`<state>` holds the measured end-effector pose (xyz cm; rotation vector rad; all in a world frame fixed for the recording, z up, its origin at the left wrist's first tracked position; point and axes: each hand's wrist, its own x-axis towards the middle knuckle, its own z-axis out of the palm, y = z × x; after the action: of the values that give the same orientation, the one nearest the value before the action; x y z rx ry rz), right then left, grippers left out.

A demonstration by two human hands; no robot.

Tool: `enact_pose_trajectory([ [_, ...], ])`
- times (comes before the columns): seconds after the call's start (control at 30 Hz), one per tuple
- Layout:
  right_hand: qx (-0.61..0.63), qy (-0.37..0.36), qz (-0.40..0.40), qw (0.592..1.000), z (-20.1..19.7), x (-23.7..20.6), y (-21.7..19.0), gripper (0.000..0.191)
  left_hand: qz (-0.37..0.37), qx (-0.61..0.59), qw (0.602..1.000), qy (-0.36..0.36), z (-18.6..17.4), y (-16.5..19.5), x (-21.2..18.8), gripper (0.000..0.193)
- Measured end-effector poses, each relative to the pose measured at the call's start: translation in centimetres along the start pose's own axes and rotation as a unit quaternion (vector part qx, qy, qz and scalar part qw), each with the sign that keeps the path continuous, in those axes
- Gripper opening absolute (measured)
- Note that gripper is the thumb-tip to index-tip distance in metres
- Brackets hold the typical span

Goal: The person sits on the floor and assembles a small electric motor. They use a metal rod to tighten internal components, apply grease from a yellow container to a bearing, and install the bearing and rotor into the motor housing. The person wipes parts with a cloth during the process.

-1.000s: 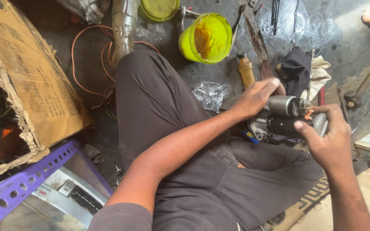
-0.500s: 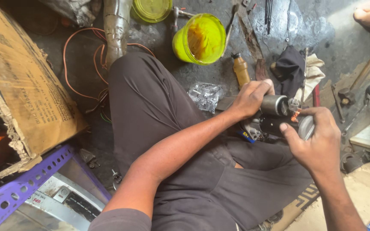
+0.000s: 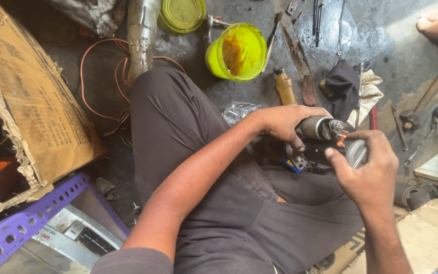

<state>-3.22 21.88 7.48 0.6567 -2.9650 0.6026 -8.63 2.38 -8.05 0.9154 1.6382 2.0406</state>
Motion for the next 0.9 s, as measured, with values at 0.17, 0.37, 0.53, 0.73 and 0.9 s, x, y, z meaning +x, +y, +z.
enact_pose_trajectory([
  [0.17, 0.01, 0.015, 0.012, 1.0, 0.2, -0.4, -0.1, 0.037, 0.022, -0.032, 0.999, -0.022, -0.3, -0.5, 0.5, 0.086],
  [0.37, -0.006, 0.01, 0.0, 1.0, -0.1, 0.0, -0.1, 0.039, -0.011, -0.053, 0.998, -0.014, -0.2, -0.7, 0.4, 0.088],
  [0.53, 0.012, 0.001, 0.082, 0.997, -1.5, 0.0, 0.8, 0.043, -0.032, -0.03, 0.999, -0.008, -0.3, -0.5, 0.4, 0.09],
  [0.73, 0.26, 0.039, 0.155, 0.952, -3.0, -1.9, 5.0, 0.039, -0.013, -0.037, 0.999, -0.015, -0.6, -0.5, -0.1, 0.09],
  [0.9, 0.533, 0.092, 0.255, 0.801, -3.3, -5.8, 9.1, 0.035, 0.011, -0.012, 1.0, -0.001, -0.9, 0.7, -0.6, 0.089],
])
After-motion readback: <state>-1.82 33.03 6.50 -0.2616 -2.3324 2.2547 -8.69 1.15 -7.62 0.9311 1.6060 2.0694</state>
